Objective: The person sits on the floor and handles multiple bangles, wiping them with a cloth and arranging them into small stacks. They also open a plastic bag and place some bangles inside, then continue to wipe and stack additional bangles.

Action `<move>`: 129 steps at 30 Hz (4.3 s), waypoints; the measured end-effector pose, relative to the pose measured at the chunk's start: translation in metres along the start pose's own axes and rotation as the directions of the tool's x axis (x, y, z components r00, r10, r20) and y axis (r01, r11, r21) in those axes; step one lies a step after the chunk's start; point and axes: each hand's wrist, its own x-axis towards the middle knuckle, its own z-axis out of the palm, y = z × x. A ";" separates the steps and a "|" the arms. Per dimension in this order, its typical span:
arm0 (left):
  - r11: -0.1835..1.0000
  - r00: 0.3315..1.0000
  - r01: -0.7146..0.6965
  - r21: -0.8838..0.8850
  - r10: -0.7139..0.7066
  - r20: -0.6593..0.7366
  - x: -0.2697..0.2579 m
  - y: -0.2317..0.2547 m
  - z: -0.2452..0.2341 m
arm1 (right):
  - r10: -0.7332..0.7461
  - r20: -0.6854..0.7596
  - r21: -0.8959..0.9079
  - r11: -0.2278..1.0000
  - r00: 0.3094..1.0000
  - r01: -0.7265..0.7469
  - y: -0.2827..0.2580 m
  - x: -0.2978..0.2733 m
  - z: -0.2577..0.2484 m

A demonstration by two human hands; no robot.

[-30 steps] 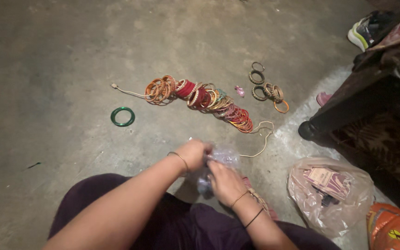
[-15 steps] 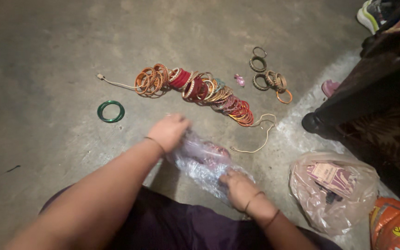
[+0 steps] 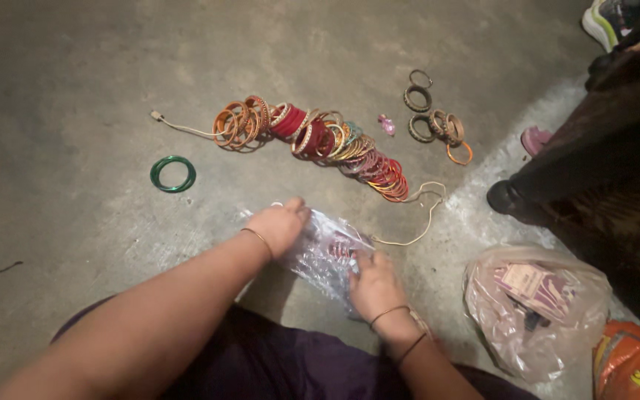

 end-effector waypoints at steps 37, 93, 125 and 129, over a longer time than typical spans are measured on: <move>0.672 0.776 0.628 -0.392 -0.506 0.376 0.013 0.003 0.048 | 0.346 0.128 -0.023 0.938 0.929 -0.346 -0.056 0.049 0.030; 0.854 0.744 -0.503 -0.131 0.351 -0.569 -0.014 0.192 -0.029 | 0.324 0.272 0.946 0.084 0.906 -0.314 0.105 0.009 -0.101; -0.113 0.919 0.350 -0.930 -0.150 0.364 0.054 0.135 -0.041 | 0.157 0.248 0.955 -0.204 0.956 -0.214 0.051 0.023 -0.105; -0.366 0.933 0.359 -0.859 0.123 0.338 0.001 0.099 -0.070 | 0.024 0.369 0.922 -0.137 0.929 -0.363 -0.012 0.012 -0.082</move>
